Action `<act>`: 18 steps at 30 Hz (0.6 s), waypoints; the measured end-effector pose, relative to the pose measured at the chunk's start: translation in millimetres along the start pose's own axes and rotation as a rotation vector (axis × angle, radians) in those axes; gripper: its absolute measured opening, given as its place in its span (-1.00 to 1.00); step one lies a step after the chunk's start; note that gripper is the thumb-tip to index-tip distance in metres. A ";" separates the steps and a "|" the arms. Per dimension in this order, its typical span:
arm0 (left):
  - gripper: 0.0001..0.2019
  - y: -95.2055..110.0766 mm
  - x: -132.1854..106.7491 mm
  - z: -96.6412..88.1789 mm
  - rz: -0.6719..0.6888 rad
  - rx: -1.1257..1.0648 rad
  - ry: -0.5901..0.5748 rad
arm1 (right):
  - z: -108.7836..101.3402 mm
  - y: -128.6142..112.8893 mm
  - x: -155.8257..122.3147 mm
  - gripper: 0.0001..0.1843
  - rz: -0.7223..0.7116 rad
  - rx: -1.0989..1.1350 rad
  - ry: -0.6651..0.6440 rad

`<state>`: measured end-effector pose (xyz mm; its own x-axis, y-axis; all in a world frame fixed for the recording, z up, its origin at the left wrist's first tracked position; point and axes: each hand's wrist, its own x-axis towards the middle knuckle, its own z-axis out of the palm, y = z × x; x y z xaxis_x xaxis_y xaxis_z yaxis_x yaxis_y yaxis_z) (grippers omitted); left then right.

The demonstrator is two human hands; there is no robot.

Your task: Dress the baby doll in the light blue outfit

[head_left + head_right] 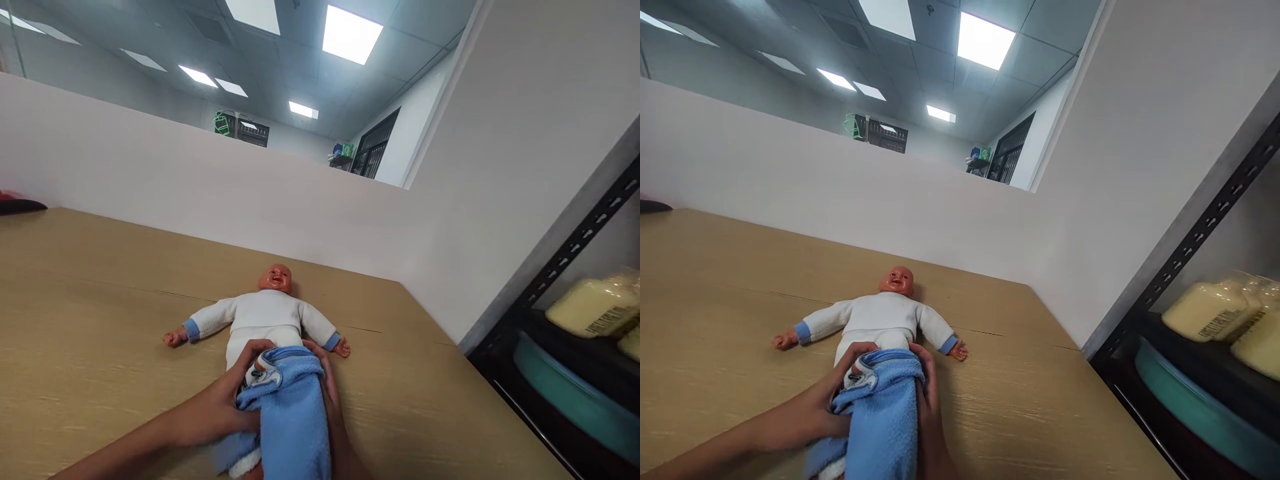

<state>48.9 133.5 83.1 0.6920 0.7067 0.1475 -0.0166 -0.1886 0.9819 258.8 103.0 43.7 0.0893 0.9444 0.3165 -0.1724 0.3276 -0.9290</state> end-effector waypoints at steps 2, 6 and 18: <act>-0.24 -2.3 -0.1 1.0 0.015 -0.039 0.015 | -4.9 0.6 -1.7 -0.54 0.084 0.038 -0.012; -0.26 -12.0 -1.1 -2.9 0.020 -0.119 0.055 | -15.5 -11.1 -0.6 -0.39 0.055 -0.101 -0.074; -0.37 -4.6 -1.9 -11.6 -0.011 -0.059 0.116 | -24.6 -25.4 -10.1 -0.38 0.166 -0.295 -0.063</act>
<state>39.3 140.9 79.7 0.6040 0.7835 0.1462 -0.0546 -0.1423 0.9883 286.3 84.5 59.4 0.0215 0.9871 0.1587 0.1125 0.1554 -0.9814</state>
